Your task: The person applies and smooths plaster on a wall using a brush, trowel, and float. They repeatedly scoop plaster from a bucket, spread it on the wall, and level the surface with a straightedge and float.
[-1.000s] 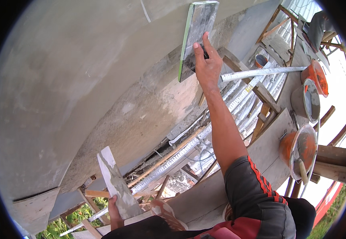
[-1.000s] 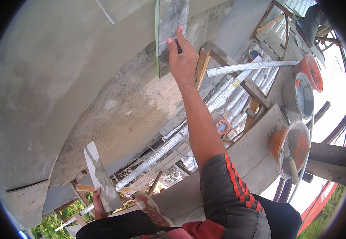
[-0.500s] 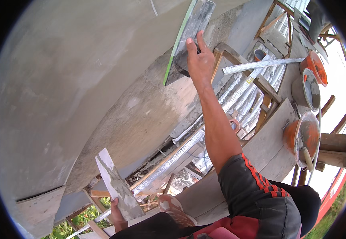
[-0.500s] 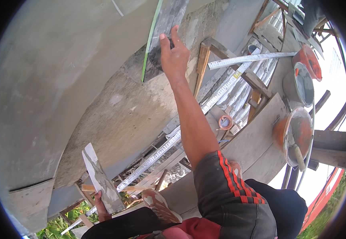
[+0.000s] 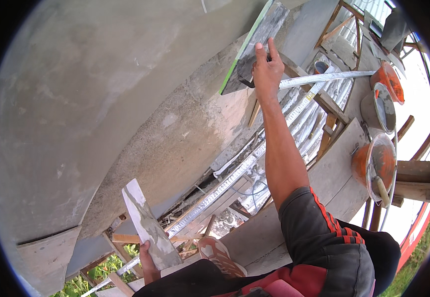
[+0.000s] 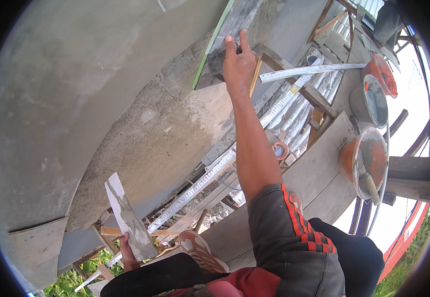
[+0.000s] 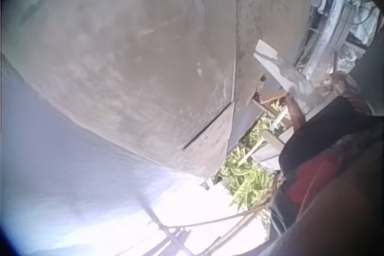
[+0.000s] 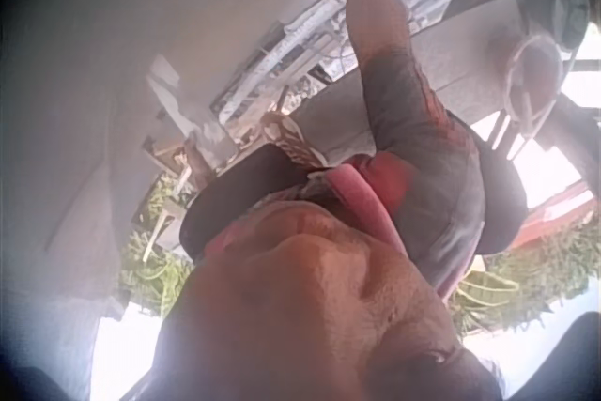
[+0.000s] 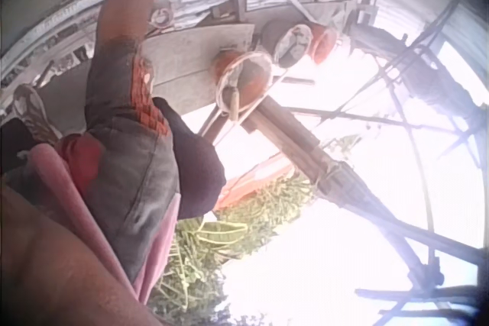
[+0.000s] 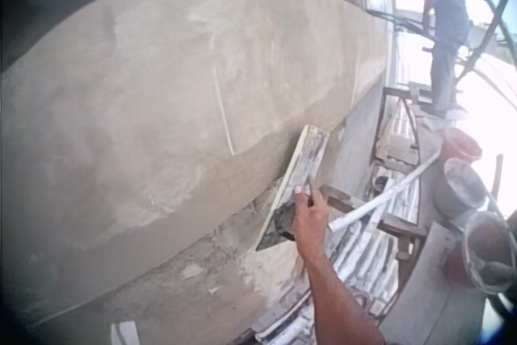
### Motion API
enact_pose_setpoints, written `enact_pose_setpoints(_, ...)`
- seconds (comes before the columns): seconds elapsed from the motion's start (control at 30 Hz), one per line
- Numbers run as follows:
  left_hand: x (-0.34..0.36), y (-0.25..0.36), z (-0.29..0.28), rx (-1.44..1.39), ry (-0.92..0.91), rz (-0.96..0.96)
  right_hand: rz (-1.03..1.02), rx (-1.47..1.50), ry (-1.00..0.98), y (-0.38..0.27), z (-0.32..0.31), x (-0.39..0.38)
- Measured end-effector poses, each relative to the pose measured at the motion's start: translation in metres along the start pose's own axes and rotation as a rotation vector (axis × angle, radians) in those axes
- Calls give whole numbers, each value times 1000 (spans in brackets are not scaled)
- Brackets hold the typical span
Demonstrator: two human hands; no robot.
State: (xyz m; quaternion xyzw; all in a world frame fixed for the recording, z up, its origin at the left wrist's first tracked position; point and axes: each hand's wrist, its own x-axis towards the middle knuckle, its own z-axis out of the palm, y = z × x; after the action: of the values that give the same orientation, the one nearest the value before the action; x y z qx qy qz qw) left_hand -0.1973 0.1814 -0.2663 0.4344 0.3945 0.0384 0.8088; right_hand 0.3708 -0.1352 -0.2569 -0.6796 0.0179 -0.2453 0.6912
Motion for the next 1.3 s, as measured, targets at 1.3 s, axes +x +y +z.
enact_pose_setpoints(1.3, -7, 1, 5, 13, 13, -11, -274, 29, -319, -48, 81, -215)
